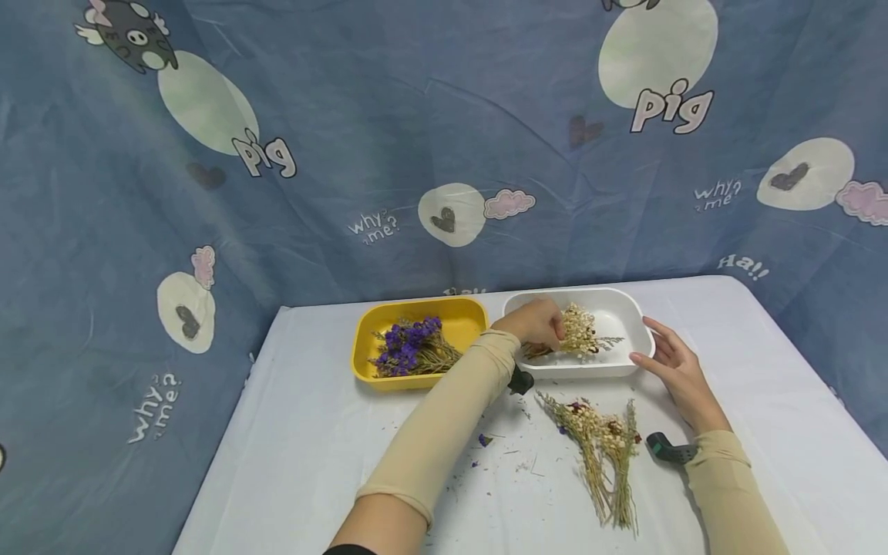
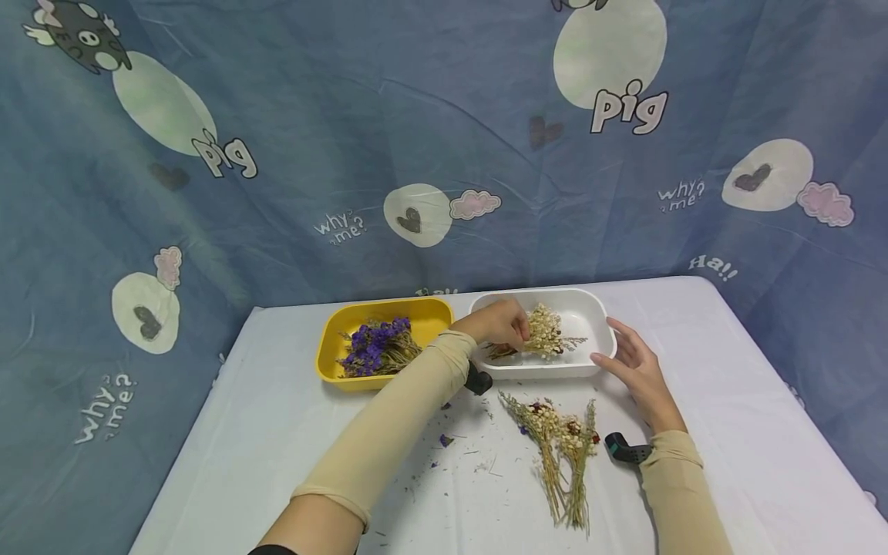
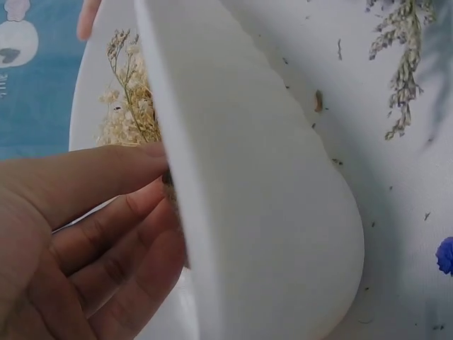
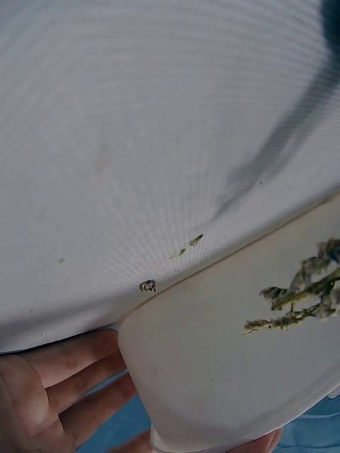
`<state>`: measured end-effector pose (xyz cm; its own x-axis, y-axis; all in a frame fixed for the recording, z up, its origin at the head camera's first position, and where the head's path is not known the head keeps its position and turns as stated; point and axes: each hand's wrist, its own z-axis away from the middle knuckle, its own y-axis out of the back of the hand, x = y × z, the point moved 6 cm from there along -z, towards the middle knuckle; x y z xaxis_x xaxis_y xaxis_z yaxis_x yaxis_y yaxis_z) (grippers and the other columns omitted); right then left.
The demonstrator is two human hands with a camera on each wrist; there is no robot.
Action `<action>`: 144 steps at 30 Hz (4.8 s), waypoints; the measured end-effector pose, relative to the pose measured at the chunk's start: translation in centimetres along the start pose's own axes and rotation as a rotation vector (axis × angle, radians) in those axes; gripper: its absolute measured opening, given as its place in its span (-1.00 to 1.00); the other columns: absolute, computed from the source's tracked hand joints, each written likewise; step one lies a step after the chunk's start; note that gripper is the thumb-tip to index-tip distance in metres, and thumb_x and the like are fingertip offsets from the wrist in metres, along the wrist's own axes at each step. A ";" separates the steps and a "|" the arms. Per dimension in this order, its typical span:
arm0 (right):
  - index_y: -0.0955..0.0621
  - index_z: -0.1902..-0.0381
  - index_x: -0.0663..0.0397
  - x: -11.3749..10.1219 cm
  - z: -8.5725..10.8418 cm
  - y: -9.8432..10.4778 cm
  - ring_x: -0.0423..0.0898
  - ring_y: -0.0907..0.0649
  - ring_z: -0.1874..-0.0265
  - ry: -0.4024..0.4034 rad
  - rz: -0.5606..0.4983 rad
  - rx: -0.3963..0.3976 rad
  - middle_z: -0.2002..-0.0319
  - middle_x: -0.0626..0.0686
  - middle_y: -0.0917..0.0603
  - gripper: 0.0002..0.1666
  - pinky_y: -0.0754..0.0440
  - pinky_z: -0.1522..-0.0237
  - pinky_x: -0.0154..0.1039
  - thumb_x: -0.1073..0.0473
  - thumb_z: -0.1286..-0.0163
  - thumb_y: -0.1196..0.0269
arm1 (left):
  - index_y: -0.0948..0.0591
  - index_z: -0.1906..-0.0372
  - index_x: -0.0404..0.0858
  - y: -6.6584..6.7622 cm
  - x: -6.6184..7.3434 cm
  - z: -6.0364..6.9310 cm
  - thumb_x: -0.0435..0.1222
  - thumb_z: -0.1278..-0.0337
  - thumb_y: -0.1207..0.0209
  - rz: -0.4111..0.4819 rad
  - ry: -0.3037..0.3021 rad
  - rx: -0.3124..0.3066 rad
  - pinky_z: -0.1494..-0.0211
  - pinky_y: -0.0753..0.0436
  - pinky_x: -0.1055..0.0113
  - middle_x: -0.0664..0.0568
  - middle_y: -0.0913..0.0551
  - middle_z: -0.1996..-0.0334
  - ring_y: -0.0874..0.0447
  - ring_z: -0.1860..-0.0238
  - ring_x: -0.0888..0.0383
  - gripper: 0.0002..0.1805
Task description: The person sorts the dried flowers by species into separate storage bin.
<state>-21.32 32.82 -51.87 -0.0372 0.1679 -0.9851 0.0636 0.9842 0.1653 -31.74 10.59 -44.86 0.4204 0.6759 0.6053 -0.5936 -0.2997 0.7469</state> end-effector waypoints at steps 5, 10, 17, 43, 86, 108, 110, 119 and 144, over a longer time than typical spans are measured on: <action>-0.18 -0.66 -0.19 0.0 0.0 -0.2 -0.44 -0.48 -0.31 -0.001 0.000 -0.007 -0.61 0.34 -0.15 -0.06 -0.50 -0.17 -0.72 0.19 -0.46 -0.35 | -0.74 0.28 -0.29 -0.2 -0.3 0.2 -0.42 -0.17 -0.41 -0.024 0.019 0.001 0.42 -0.55 0.52 0.06 -0.70 0.38 -0.54 0.49 0.25 -0.94; -0.17 -0.66 -0.22 0.0 -0.1 -0.3 -0.42 -0.46 -0.34 -0.007 0.007 -0.012 -0.62 0.30 -0.15 -0.06 -0.50 -0.19 -0.71 0.18 -0.46 -0.35 | -0.72 0.31 -0.31 -0.1 -0.6 0.3 -0.40 -0.23 -0.36 -0.005 0.023 -0.001 0.47 -0.53 0.52 0.04 -0.69 0.44 -0.60 0.49 0.18 -0.96; -0.18 -0.66 -0.21 0.0 -0.2 -0.1 -0.49 -0.47 -0.27 -0.003 -0.007 -0.008 -0.62 0.30 -0.15 -0.06 -0.50 -0.18 -0.72 0.20 -0.45 -0.36 | -0.75 0.22 -0.34 0.2 -0.4 0.6 -0.41 -0.27 -0.34 0.033 0.015 -0.004 0.40 -0.64 0.45 0.00 -0.74 0.40 -0.77 0.34 0.04 -0.94; -0.15 -0.66 -0.26 0.1 0.1 0.2 -0.33 -0.43 -0.44 -0.012 0.058 -0.002 -0.64 0.24 -0.16 -0.05 -0.49 -0.20 -0.72 0.15 -0.47 -0.35 | -0.81 0.22 -0.15 1.2 0.2 4.6 -0.17 -0.37 -0.33 0.055 -0.087 0.235 0.22 -0.66 0.53 0.10 -0.78 0.26 -0.66 0.28 0.29 -0.85; -0.16 -0.66 -0.23 0.2 0.1 0.0 -0.33 -0.43 -0.44 -0.007 0.002 -0.007 -0.64 0.25 -0.14 -0.05 -0.50 -0.18 -0.72 0.19 -0.46 -0.35 | -0.75 0.69 -0.03 -12.3 1.7 12.9 0.04 -0.15 -0.44 0.160 -0.001 0.369 0.57 -0.42 0.61 0.39 -0.52 0.76 -0.34 0.74 0.45 -0.61; -0.18 -0.65 -0.23 0.0 0.1 0.1 -0.36 -0.45 -0.42 0.003 0.019 0.003 -0.63 0.23 -0.19 -0.07 -0.50 -0.16 -0.73 0.19 -0.46 -0.35 | -0.59 0.77 0.03 -13.1 1.9 12.5 -0.13 0.00 -0.42 0.050 0.067 0.382 0.66 -0.34 0.59 0.40 -0.44 0.79 -0.28 0.77 0.44 -0.66; -0.18 -0.65 -0.23 0.0 0.2 0.1 -0.34 -0.44 -0.44 0.003 0.017 0.002 -0.63 0.23 -0.18 -0.07 -0.50 -0.17 -0.73 0.19 -0.46 -0.35 | -0.59 0.76 0.04 -12.8 1.7 12.6 -0.14 0.01 -0.41 0.036 0.074 0.372 0.65 -0.34 0.56 0.39 -0.46 0.75 -0.30 0.73 0.41 -0.67; -0.19 -0.65 -0.21 -0.2 0.0 0.0 -0.47 -0.47 -0.31 0.001 -0.009 0.000 -0.62 0.23 -0.19 -0.07 -0.50 -0.18 -0.72 0.21 -0.45 -0.35 | -0.54 0.75 0.04 -11.0 0.1 12.9 -0.12 -0.09 -0.41 0.009 0.107 0.262 0.64 -0.29 0.49 0.35 -0.41 0.74 -0.29 0.69 0.36 -0.61; -0.19 -0.65 -0.24 0.2 0.1 0.1 -0.44 -0.47 -0.33 -0.006 -0.020 -0.005 -0.63 0.23 -0.19 -0.07 -0.50 -0.15 -0.73 0.21 -0.46 -0.35 | -0.76 0.44 -0.05 -9.8 -0.6 13.2 -0.22 0.13 -0.55 0.157 0.110 0.279 0.35 -0.49 0.52 0.36 -0.62 0.67 -0.51 0.57 0.41 -0.85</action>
<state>-21.19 32.93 -52.09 -0.0328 0.1482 -0.9884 0.0582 0.9875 0.1462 -17.13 4.26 -48.92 0.2535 0.6711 0.6967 -0.4278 -0.5682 0.7030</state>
